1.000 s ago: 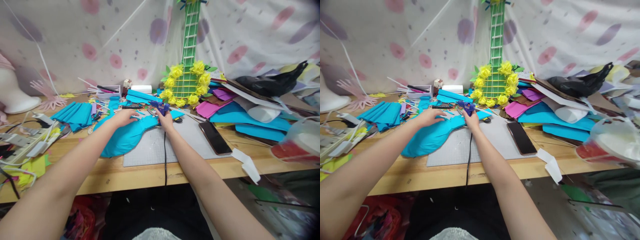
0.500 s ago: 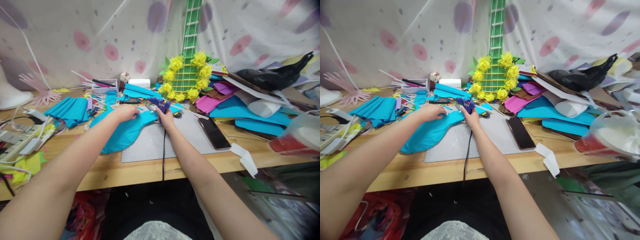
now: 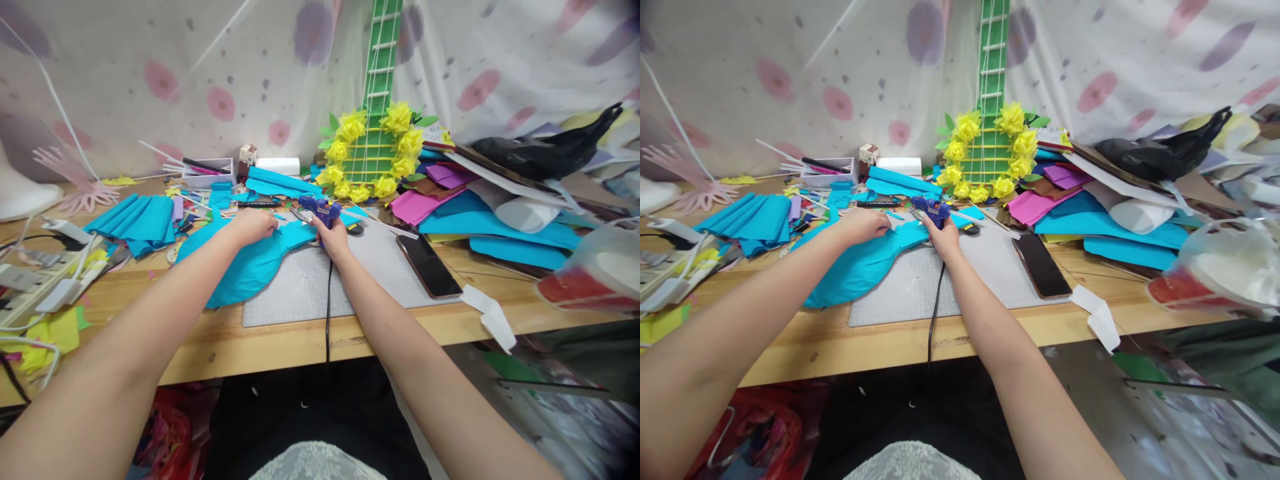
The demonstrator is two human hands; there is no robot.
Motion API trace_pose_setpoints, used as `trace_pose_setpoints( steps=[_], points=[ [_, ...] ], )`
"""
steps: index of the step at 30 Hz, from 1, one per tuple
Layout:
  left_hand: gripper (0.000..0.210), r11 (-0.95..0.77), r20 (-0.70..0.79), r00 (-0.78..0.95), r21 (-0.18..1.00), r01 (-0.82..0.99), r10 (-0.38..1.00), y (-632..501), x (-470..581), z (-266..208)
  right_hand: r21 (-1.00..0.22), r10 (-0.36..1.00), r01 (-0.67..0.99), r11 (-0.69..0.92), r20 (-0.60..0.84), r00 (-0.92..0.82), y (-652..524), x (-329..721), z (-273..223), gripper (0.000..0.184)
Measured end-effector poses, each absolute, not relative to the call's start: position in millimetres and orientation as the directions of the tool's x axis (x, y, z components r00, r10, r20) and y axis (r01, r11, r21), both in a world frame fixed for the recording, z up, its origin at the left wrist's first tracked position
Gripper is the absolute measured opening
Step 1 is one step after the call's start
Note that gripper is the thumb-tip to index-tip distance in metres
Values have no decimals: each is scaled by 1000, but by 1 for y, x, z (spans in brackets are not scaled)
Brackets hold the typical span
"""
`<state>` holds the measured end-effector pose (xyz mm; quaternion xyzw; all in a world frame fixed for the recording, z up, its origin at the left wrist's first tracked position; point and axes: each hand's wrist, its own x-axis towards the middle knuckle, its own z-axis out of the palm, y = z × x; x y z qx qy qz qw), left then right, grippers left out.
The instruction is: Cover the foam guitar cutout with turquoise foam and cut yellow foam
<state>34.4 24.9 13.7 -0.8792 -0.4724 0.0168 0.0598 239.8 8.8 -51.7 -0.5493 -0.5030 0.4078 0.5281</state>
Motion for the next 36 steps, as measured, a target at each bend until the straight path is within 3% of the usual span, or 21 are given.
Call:
trace_pose_setpoints(
  steps=[4, 9, 12, 16, 24, 36],
  points=[
    [28, -525, 21, 527, -49, 849, 850, 33, 28, 10, -991, 985, 99, 89, 102, 136, 8, 241, -49, 42],
    [25, -462, 34, 467, 220, 859, 884, 42, 18, 4, -984, 991, 132, 119, 110, -74, 0, 249, -24, 37],
    [23, -363, 58, 372, 406, 839, 926, 44, 14, -4, -941, 975, 321, 109, 39, -217, -7, 250, -8, 35],
    [22, -290, 74, 302, 561, 775, 951, 43, 12, -12, -790, 979, 597, 140, 18, -205, -13, 243, 1, 38],
    [20, -252, 78, 263, 629, 735, 962, 45, 12, -21, -620, 963, 740, 262, 115, -245, -15, 236, 0, 43],
    [22, -219, 54, 237, 618, 755, 970, 45, 13, -22, -608, 961, 750, 260, 91, -259, -11, 228, 3, 47]
  ],
)
